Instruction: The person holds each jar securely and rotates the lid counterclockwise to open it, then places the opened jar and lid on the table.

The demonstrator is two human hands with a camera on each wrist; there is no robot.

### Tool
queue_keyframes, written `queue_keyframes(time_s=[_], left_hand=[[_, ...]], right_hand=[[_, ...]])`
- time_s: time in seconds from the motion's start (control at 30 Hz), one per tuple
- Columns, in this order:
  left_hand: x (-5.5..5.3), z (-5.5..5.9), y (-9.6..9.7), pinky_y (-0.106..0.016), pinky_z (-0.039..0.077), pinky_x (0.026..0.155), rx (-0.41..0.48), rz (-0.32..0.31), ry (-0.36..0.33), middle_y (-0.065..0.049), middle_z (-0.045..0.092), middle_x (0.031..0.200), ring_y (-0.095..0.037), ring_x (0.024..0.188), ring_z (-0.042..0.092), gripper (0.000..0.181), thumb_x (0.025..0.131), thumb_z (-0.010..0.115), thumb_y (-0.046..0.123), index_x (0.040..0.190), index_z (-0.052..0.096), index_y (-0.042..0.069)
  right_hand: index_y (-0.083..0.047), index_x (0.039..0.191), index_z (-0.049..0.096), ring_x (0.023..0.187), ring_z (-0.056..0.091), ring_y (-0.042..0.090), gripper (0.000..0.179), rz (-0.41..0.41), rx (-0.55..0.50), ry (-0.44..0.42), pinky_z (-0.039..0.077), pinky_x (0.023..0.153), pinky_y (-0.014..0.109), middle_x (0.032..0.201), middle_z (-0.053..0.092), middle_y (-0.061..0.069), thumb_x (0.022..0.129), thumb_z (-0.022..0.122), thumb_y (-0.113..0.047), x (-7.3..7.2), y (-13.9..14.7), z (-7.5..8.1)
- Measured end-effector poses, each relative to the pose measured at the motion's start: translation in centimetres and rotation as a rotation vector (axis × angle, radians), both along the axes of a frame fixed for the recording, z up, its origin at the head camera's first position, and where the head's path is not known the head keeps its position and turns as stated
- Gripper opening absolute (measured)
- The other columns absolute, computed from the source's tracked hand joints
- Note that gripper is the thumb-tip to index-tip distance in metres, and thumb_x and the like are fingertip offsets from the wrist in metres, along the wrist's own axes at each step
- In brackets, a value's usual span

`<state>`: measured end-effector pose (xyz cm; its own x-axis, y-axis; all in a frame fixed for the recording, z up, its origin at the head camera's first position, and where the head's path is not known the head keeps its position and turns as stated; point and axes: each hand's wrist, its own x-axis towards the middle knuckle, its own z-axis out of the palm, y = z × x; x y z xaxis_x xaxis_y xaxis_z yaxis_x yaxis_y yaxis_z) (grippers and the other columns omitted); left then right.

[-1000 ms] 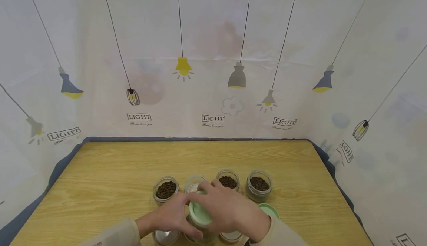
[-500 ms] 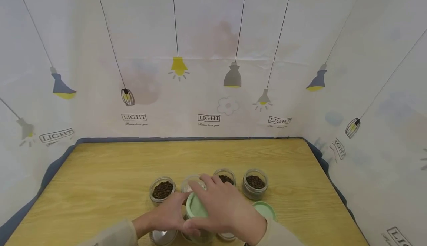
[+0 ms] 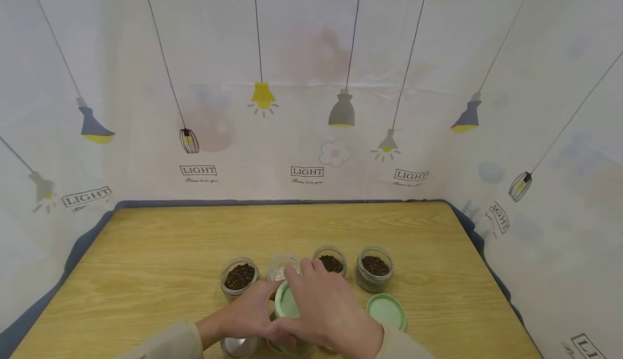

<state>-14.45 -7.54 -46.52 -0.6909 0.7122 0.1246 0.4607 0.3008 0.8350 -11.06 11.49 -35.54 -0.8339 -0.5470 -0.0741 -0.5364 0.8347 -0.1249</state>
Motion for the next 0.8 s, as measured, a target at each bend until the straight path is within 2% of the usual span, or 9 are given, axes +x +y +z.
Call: queue_keyframes(time_s=[0.2,0.4,0.5,0.63,0.73,0.8], left_hand=[[0.1,0.2,0.0,-0.023,0.051,0.093,0.006,0.001,-0.073,0.016,0.065,0.118,0.001,0.103,0.063,0.068,0.07,0.085,0.045,0.129,0.053,0.031],[0.3,0.4,-0.1,-0.023,0.052,0.092,-0.005,0.013,-0.099,0.015,0.066,0.117,0.001,0.102,0.064,0.07,0.07,0.085,0.044,0.131,0.054,0.028],[0.4,0.4,-0.1,-0.024,0.051,0.092,0.007,0.007,-0.119,0.014,0.066,0.117,-0.001,0.102,0.064,0.07,0.069,0.086,0.043,0.13,0.054,0.03],[0.3,0.2,-0.1,-0.025,0.052,0.09,0.023,-0.013,-0.099,0.013,0.066,0.115,-0.001,0.101,0.064,0.064,0.07,0.086,0.043,0.126,0.057,0.031],[0.2,0.1,0.0,-0.025,0.053,0.089,0.04,-0.027,-0.082,0.013,0.067,0.115,-0.001,0.101,0.064,0.061,0.071,0.086,0.041,0.125,0.059,0.032],[0.2,0.1,0.0,-0.026,0.053,0.09,0.057,-0.031,-0.098,0.012,0.066,0.117,-0.002,0.102,0.064,0.062,0.071,0.086,0.04,0.126,0.058,0.031]], right_hand=[[-0.016,0.122,0.056,0.096,0.052,0.02,0.075,0.048,0.007,0.049,0.052,0.061,0.034,0.105,0.054,0.003,0.076,0.06,-0.075,-0.3,0.0,-0.1],[-0.026,0.119,0.058,0.097,0.045,0.015,0.056,0.155,-0.05,-0.004,0.045,0.06,0.026,0.108,0.051,-0.003,0.072,0.075,-0.053,-0.8,0.3,0.2],[-0.032,0.126,0.057,0.105,0.046,0.014,0.061,0.219,-0.07,-0.071,0.047,0.064,0.025,0.118,0.052,-0.005,0.07,0.08,-0.044,-1.0,0.6,0.5],[-0.037,0.133,0.053,0.116,0.046,0.014,0.072,0.309,-0.112,-0.137,0.051,0.073,0.026,0.128,0.051,-0.006,0.068,0.086,-0.036,-1.1,1.0,0.8],[-0.038,0.136,0.05,0.123,0.044,0.016,0.081,0.351,-0.109,-0.122,0.051,0.09,0.034,0.134,0.05,-0.007,0.065,0.088,-0.036,-1.1,1.1,0.9],[-0.039,0.14,0.046,0.129,0.043,0.019,0.089,0.341,-0.09,-0.109,0.044,0.103,0.043,0.141,0.047,-0.006,0.062,0.088,-0.045,-1.1,1.2,1.1]])
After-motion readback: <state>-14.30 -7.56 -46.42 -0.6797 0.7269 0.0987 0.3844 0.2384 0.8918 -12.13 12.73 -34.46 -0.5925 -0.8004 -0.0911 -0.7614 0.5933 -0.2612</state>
